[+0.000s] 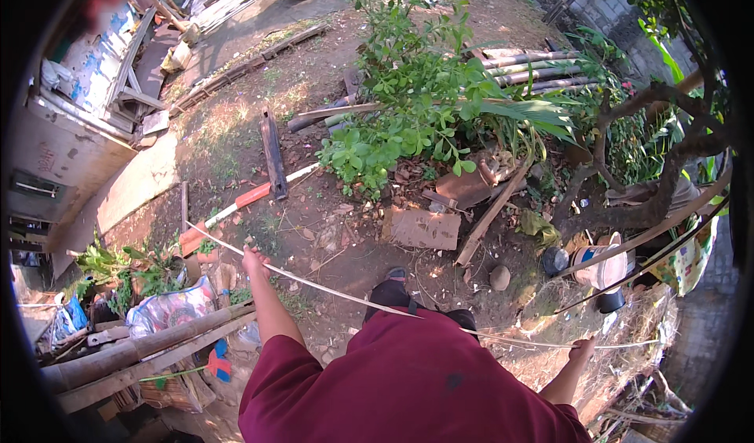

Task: The person walks through a cluttered outdoor yard and enters a workshop area, then ties a yellow string around a bundle of bamboo poles to secure them together.

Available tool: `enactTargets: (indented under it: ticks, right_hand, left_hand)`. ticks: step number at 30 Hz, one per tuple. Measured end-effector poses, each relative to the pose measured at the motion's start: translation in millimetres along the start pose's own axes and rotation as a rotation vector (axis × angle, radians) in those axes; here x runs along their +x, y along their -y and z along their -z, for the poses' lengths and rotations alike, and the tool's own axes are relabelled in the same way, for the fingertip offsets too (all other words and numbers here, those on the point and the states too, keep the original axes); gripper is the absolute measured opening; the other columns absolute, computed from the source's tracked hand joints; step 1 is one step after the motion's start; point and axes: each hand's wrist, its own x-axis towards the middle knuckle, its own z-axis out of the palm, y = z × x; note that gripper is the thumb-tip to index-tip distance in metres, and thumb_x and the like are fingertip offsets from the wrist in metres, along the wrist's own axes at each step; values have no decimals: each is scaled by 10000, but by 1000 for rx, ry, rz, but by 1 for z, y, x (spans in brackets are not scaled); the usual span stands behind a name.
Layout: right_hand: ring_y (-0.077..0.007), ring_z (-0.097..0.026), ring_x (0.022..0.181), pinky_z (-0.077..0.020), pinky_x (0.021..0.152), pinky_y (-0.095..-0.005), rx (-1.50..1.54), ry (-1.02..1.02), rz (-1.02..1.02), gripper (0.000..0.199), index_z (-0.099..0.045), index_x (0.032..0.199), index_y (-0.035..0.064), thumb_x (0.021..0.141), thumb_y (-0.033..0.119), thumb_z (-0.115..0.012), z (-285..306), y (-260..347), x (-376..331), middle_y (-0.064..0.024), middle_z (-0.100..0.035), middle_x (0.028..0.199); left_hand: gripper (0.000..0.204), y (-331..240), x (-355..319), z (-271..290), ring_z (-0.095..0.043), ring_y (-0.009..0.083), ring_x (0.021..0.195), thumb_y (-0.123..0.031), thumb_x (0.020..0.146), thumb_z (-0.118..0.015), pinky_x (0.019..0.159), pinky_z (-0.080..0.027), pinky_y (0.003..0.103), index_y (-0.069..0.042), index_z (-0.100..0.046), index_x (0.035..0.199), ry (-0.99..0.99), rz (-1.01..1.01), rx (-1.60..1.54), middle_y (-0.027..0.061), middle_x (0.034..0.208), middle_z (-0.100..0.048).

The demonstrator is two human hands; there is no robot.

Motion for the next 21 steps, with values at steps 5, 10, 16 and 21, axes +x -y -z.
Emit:
enactTargets:
  ticks: [5, 10, 16, 21]
  right_hand:
    - [-131, -353, 449, -307, 404, -270, -114, 8, 52, 303, -422, 768, 107, 954, 322, -525, -24, 12, -15, -13, -359, 555]
    - [-168, -396, 500, -352, 514, -335, -171, 101, 84, 388, -451, 655, 102, 951, 337, -541, -70, 25, -22, -26, -409, 531]
    - [-241, -548, 682, -486, 693, -387, -90, 347, 153, 322, -542, 1023, -5, 931, 303, -562, -105, 50, 14, -88, -582, 832]
    - [-219, -464, 590, -453, 608, -411, -237, 261, 139, 330, -522, 965, 15, 932, 340, -570, -145, 49, -15, -64, -454, 659]
  left_hand:
    - [373, 6, -3, 29, -259, 84, 426, -428, 993, -461, 377, -232, 263, -114, -477, 793, -24, -1, -79, -47, 558, -277]
    - [357, 13, 1, 72, -257, 87, 432, -422, 992, -460, 374, -228, 261, -111, -473, 819, -79, 1, -128, -44, 557, -276]
    - [355, 40, -3, 110, -270, 88, 443, -420, 987, -468, 372, -241, 246, -126, -466, 787, -150, 20, -237, -44, 556, -284]
    - [359, 34, -18, 118, -314, 87, 448, -449, 969, -491, 375, -253, 246, -106, -469, 864, -238, -46, -258, -36, 566, -310]
